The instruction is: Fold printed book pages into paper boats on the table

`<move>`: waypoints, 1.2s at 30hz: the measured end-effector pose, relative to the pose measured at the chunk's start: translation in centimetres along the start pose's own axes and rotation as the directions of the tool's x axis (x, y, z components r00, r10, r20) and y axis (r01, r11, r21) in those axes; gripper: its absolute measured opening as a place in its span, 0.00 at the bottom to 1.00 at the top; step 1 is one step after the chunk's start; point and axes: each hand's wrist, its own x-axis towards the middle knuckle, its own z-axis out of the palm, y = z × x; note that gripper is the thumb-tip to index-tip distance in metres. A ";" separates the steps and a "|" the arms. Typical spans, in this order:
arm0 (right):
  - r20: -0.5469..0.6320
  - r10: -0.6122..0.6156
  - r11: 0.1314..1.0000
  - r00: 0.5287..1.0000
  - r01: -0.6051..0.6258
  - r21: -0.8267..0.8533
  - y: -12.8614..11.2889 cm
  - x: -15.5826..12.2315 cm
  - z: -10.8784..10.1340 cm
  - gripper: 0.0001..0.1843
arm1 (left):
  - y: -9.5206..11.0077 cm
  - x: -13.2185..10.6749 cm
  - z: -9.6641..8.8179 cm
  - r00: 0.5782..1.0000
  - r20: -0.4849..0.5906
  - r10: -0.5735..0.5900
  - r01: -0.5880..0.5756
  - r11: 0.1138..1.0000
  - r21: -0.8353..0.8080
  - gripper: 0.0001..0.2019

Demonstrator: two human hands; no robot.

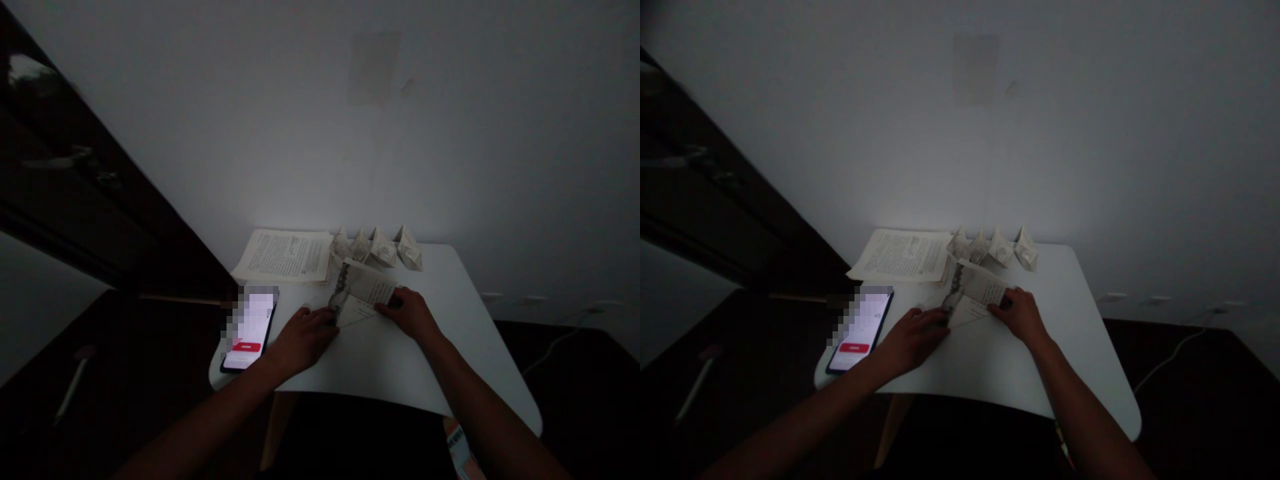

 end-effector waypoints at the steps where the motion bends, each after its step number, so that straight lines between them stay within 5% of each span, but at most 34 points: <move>1: -0.001 -0.001 1.000 1.000 0.001 0.000 0.0 0.0 0.0 0.15 | 0.0 0.0 -0.1 1.000 0.001 0.000 0.000 1.000 -0.002 0.11; 18: -0.016 -0.006 1.000 1.000 0.006 0.002 0.1 0.0 0.1 0.16 | 0.9 2.3 1.7 0.994 -0.109 -0.020 0.030 0.995 0.093 0.13; 36: -0.023 -0.003 1.000 1.000 0.003 0.021 0.0 0.1 -0.3 0.15 | 2.4 6.9 3.1 0.998 -0.059 -0.008 0.011 0.999 0.048 0.16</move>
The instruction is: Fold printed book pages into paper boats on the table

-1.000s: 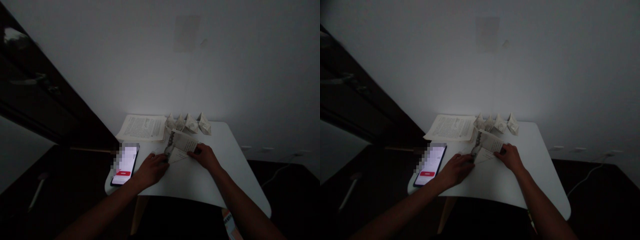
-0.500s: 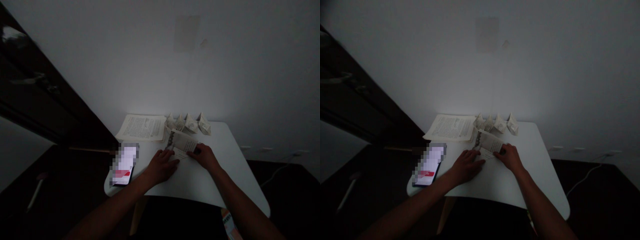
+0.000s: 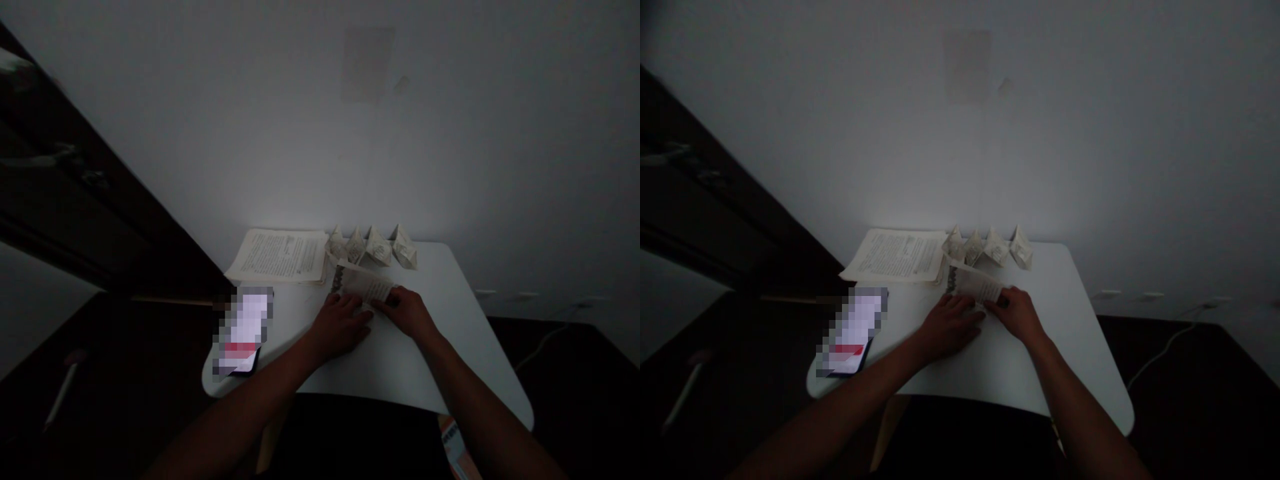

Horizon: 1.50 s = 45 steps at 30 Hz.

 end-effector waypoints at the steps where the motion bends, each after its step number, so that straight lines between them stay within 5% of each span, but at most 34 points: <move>1: 0.000 0.001 1.000 1.000 -0.001 0.006 0.0 0.0 0.0 0.15 | 0.0 0.1 0.0 1.000 0.007 -0.004 0.004 1.000 0.001 0.15; 24: -0.002 -0.019 1.000 1.000 0.019 0.013 -0.1 0.0 -0.1 0.16 | 0.9 1.0 0.0 0.997 0.012 -0.075 0.074 0.996 0.039 0.23; 45: 0.056 -0.013 0.999 0.998 0.011 0.041 0.6 -0.1 0.2 0.15 | -0.1 -1.3 -0.4 1.000 -0.021 -0.005 0.004 1.000 -0.025 0.16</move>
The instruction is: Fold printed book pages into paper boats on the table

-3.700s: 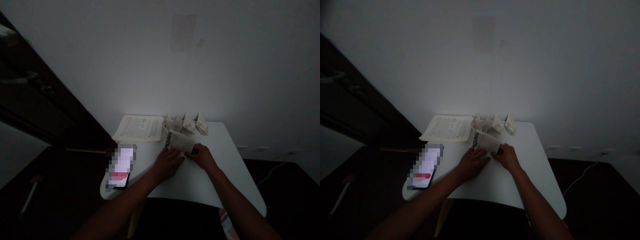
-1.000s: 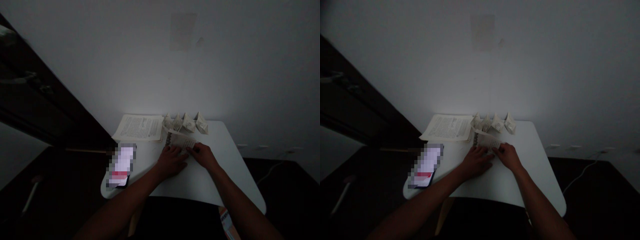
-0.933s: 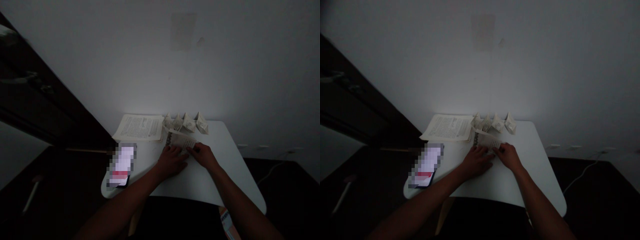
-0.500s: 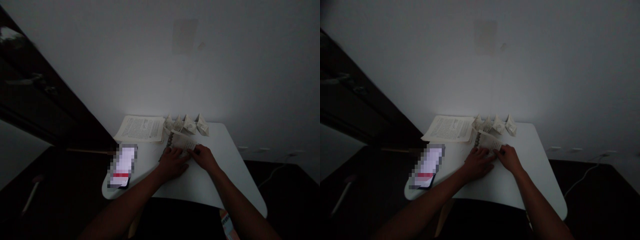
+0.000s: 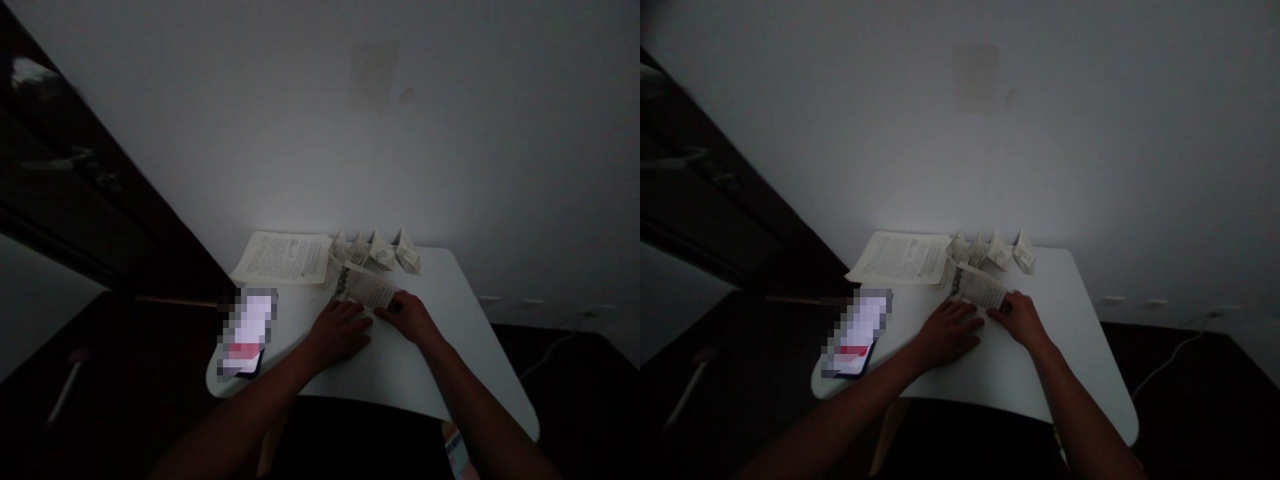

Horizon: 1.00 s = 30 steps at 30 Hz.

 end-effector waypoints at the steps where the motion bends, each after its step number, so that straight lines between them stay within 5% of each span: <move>1: -0.001 0.001 1.000 1.000 -0.001 0.000 0.0 0.0 0.0 0.15 | -0.1 -0.1 0.0 1.000 -0.010 0.000 0.000 1.000 0.005 0.16; 30: 0.009 -0.008 1.000 1.000 0.008 -0.017 0.0 0.0 -0.2 0.15 | -2.4 -5.0 -2.4 1.000 -0.011 0.010 -0.010 0.998 -0.067 0.13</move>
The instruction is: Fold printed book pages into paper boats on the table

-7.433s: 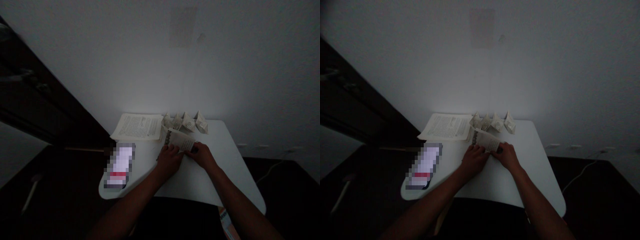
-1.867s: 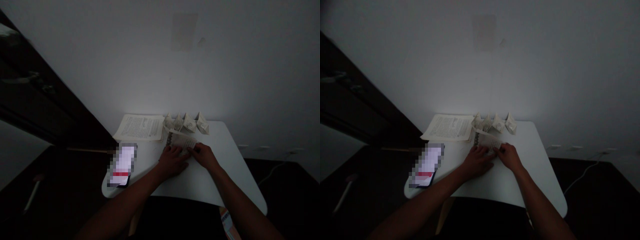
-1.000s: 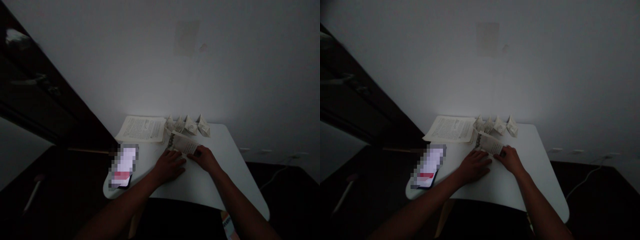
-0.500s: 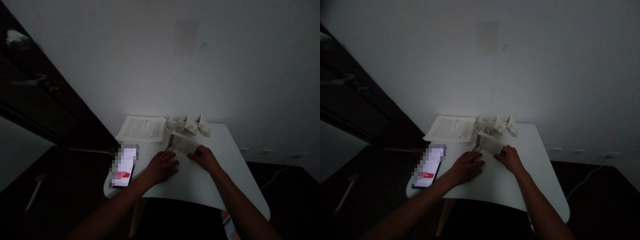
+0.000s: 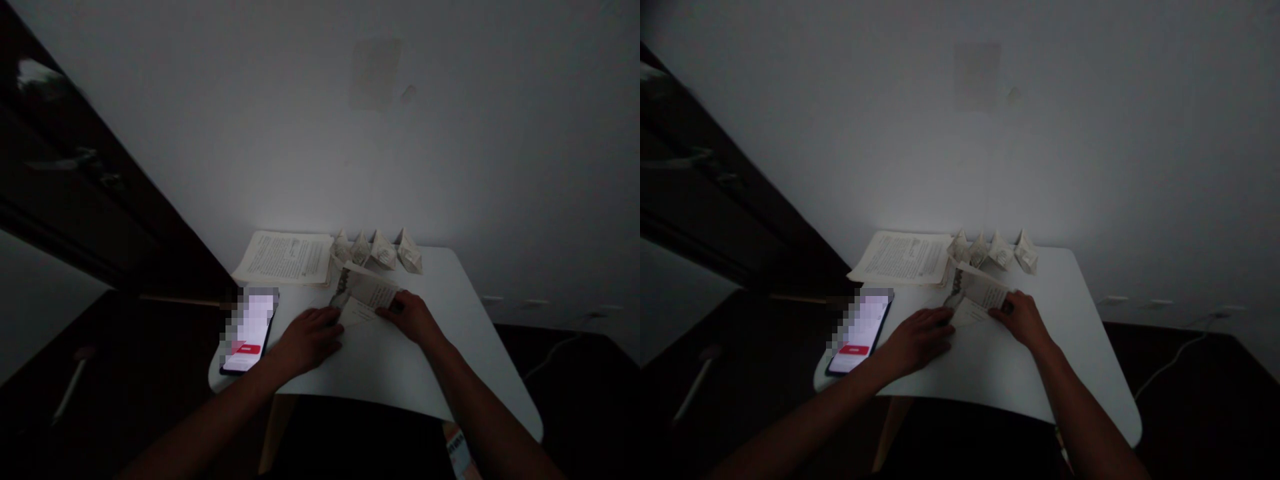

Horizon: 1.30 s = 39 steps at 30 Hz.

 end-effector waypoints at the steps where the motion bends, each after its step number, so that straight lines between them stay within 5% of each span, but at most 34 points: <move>1: -0.002 0.003 1.000 1.000 -0.003 -0.003 0.0 0.0 0.0 0.16 | 0.0 -0.1 -0.1 1.000 0.006 -0.006 0.006 1.000 -0.001 0.13; 22: -0.001 -0.020 0.998 1.000 0.020 -0.058 -0.2 0.0 -0.1 0.16 | -0.3 -0.4 -2.3 0.996 0.083 -0.039 0.045 0.997 -0.068 0.10; 29: -0.021 -0.065 0.998 0.998 0.065 -0.008 -0.1 -0.2 -0.2 0.14 | -0.2 0.4 -1.0 0.990 0.000 -0.138 0.137 0.987 -0.085 0.10; 33: -0.035 -0.057 0.996 0.998 0.059 0.070 -0.2 -0.3 -0.4 0.15 | -0.2 1.1 0.8 0.932 -0.162 -0.324 0.299 0.940 -0.162 0.10; 39: -0.010 0.064 0.947 0.998 -0.058 0.317 0.2 -0.6 -0.1 0.17 | 0.3 2.5 1.9 0.763 -0.258 -0.592 0.454 0.776 -0.438 0.25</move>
